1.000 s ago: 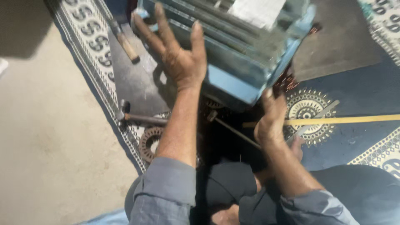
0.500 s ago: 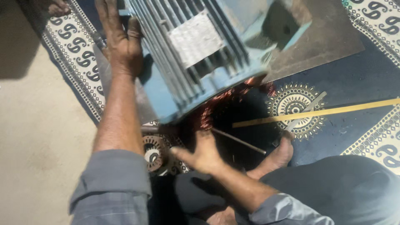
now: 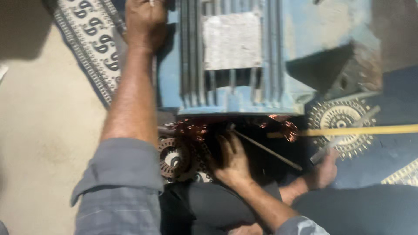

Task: The person sits on the floor working on an electric motor stator, using a long wooden stick to lever and press copper windings inside the stator, then uses a hammer and a punch to drive components out of the motor housing, repositioning the motor between strikes.

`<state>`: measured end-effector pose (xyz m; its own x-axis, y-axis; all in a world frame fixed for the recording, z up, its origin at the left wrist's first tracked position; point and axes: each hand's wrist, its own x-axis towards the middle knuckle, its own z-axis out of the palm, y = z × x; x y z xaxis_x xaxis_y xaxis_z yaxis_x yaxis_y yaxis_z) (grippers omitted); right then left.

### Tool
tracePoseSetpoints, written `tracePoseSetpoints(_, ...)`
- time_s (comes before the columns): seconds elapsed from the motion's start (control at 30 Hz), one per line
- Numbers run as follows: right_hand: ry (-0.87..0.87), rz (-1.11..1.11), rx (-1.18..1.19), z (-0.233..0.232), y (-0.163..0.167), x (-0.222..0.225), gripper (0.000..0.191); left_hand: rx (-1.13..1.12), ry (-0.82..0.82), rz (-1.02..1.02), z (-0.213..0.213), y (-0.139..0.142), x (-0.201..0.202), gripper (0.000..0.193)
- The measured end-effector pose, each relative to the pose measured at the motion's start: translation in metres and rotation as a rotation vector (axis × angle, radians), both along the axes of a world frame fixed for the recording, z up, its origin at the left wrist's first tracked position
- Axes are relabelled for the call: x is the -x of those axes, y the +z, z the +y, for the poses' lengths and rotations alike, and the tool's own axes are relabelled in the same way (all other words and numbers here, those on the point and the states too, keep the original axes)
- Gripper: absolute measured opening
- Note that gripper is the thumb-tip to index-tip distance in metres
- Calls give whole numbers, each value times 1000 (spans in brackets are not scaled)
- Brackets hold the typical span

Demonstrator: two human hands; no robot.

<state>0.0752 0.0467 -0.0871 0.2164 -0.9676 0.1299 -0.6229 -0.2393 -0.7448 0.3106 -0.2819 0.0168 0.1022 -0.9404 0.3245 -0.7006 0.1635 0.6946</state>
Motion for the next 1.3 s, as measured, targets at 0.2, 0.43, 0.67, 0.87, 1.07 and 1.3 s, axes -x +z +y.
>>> tracePoseSetpoints(0.2, 126, 154, 188, -11, -21, 20, 72, 175, 285, 320, 28, -70, -73, 45)
tracePoseSetpoints(0.43, 177, 362, 332, -23, -47, 8, 64, -242, 401, -77, 69, -138, -132, 68)
tracePoseSetpoints(0.67, 176, 410, 320, -20, -68, 20, 56, -470, 327, -412, 39, -152, -75, 67)
tracePoseSetpoints(0.87, 160, 354, 299, -19, -71, 19, 59, -431, 382, -285, 65, -157, -90, 30)
tracePoseSetpoints(1.07, 129, 322, 383, -17, -45, 10, 55, -385, 352, 1292, 186, -48, -104, 64)
tracePoseSetpoints(1.3, 295, 633, -56, -20, -26, -47, 60, 10, 132, 1386, 403, 44, 12, 65)
